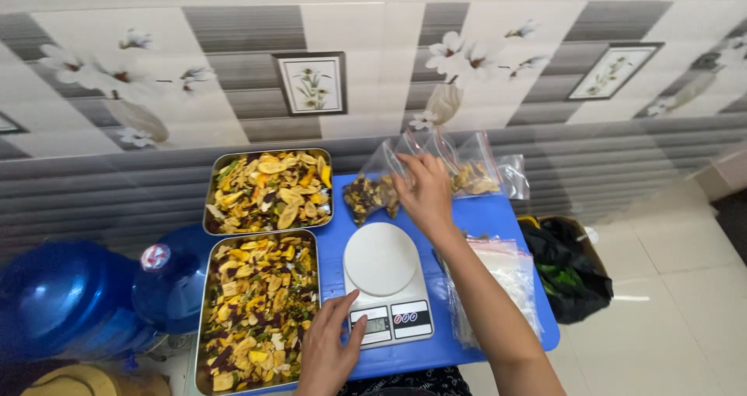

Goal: The person fills plastic bags with dried fruit from metal trays by hand, weighs the bags on a digital scale, and organizes the bags on the table.

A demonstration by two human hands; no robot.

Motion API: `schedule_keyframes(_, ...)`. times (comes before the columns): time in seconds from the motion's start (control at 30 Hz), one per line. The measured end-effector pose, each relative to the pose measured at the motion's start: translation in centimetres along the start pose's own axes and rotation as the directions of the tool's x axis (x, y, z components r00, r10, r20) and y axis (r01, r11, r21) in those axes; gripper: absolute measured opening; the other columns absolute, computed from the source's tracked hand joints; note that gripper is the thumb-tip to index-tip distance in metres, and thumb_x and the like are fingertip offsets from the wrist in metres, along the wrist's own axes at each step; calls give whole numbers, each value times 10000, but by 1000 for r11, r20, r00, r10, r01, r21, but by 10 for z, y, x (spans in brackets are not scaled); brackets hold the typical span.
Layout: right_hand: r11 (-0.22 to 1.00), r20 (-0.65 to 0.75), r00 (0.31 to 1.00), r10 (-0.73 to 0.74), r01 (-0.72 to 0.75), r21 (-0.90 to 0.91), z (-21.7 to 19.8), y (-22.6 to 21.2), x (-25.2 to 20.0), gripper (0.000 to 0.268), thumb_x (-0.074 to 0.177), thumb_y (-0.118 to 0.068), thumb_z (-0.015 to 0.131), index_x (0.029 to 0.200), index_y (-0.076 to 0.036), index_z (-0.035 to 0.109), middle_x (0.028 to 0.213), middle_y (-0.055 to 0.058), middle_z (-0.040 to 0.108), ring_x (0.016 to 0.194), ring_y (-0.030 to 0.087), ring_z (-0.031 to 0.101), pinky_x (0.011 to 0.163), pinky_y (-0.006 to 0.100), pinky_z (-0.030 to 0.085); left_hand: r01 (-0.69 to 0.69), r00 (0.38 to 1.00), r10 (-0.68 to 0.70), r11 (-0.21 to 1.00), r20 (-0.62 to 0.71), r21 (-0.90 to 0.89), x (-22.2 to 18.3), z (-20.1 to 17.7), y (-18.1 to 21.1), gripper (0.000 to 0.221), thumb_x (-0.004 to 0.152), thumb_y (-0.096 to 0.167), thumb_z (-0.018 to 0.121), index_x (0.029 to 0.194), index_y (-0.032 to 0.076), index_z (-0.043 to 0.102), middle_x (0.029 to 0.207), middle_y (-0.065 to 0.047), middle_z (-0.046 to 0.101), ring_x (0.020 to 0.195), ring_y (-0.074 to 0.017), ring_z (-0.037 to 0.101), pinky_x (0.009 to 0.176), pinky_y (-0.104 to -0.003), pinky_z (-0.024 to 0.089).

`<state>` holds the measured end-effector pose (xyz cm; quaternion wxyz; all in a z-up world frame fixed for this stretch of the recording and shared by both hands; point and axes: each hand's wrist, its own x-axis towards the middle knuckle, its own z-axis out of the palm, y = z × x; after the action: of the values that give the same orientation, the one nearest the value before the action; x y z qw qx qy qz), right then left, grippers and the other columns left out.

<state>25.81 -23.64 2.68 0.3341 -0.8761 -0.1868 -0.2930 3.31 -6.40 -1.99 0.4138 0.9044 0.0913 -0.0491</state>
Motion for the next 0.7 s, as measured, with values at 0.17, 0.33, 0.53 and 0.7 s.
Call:
schedule_keyframes(0.17, 974, 116, 968, 224, -217, -63, -55, 33, -55, 130, 864, -132, 735, 977, -115, 795, 923, 19, 687, 819, 160, 567, 735, 295, 478, 22, 1000, -22, 1000, 16, -3, 1, 0, 1, 435, 900, 303, 643, 1320, 189, 635, 1222, -19, 664, 1000, -182, 719, 809, -337, 642)
schedule_keyframes(0.33, 885, 242, 862, 445, -383, -265, -98, 82, -113, 136, 822, -127, 700, 916, -115, 798, 815, 43, 666, 861, 234, 595, 830, 353, 501, -6, 1000, 5, 999, 19, 34, 2, 6, -1, 431, 903, 344, 640, 1307, 194, 646, 1189, 4, 672, 916, -158, 713, 745, -319, 599)
schedule_keyframes(0.53, 847, 322, 803, 502, -380, -372, -115, 87, -142, 453, 813, -22, 637, 1230, -163, 742, 1324, 122, 607, 1148, 311, 514, 1026, 394, 444, -55, 996, 54, 998, 65, 15, 2, 15, 2, 425, 907, 324, 620, 1311, 195, 642, 1213, -14, 653, 1018, -182, 699, 816, -352, 595)
schedule_keyframes(0.7, 868, 265, 876, 402, -273, -414, -102, 99, -153, 516, 726, -74, 742, 1226, -196, 711, 1344, 112, 574, 1213, 335, 484, 1059, 446, 428, -100, 994, 101, 995, 33, -4, 0, 19, -2, 419, 886, 293, 656, 1282, 155, 663, 1135, -17, 678, 965, -178, 699, 756, -339, 589)
